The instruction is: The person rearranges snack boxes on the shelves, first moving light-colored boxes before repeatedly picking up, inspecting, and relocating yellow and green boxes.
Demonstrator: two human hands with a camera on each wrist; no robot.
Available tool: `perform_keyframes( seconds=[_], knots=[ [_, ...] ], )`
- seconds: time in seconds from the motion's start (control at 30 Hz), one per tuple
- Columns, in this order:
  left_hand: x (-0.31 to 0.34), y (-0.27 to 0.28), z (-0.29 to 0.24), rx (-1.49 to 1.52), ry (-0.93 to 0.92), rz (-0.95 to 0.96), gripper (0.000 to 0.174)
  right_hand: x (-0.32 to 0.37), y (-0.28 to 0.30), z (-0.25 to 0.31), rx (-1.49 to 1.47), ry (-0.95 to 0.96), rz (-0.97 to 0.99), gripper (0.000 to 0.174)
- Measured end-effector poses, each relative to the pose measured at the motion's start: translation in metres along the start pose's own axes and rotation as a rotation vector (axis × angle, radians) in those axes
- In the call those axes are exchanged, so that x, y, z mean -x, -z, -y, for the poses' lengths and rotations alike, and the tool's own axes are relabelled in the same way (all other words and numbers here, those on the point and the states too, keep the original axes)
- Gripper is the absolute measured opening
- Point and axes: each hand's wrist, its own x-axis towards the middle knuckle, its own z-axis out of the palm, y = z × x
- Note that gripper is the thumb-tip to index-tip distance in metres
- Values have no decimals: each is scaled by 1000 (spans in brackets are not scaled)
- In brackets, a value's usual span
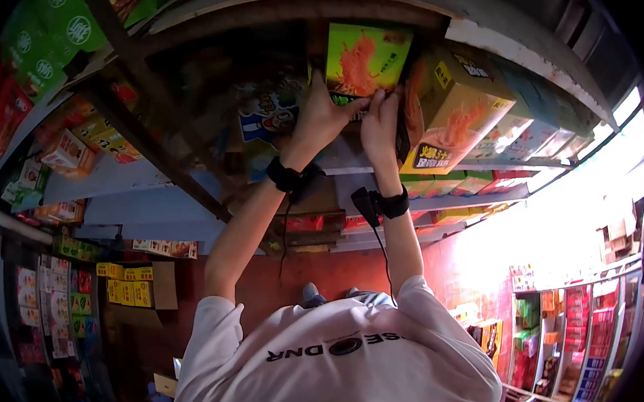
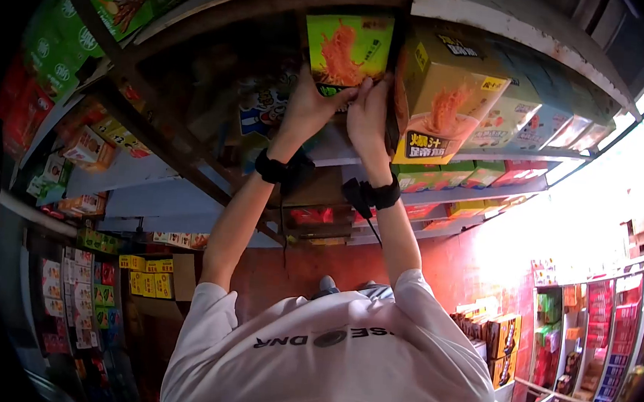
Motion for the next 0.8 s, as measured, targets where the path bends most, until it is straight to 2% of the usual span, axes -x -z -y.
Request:
perform_keyframes(
  seconds=[0.07,0.1,0.2,0.33,0.37,0.43,0.47,0.5,0.6,0.7,0.8],
  knots=[
    [1,0,-1,42,83,15,79,0,-1,4,-69,-55,65,47],
    [0,1,-4,61,123,22,78,6,-1,13,159,163,11,63],
    [6,-2,-9,-58,158,-14,77,49,5,46,155,240,37,76],
    [11,-5,-3,12,35,-15,75,120,63,85,29,210,371,85],
    [4,0,-1,137,65,134,72,130,81,88,-28,187,397,82],
    [3,23,-21,461,233,223,61,140,121,88,-149,154,457,77],
    [2,38,-25,446,294,216,60,140,142,81,-126,175,421,73],
    [-9,50,0,290,343,262,65,143,162,71,-107,193,379,68],
    [-23,45,35,326,482,219,69,147,221,45,-168,180,259,55],
    [-24,39,38,353,560,259,70,148,279,23,-328,179,177,56],
    [-14,43,46,356,622,193,59,155,321,18,-416,115,138,57]
  ],
)
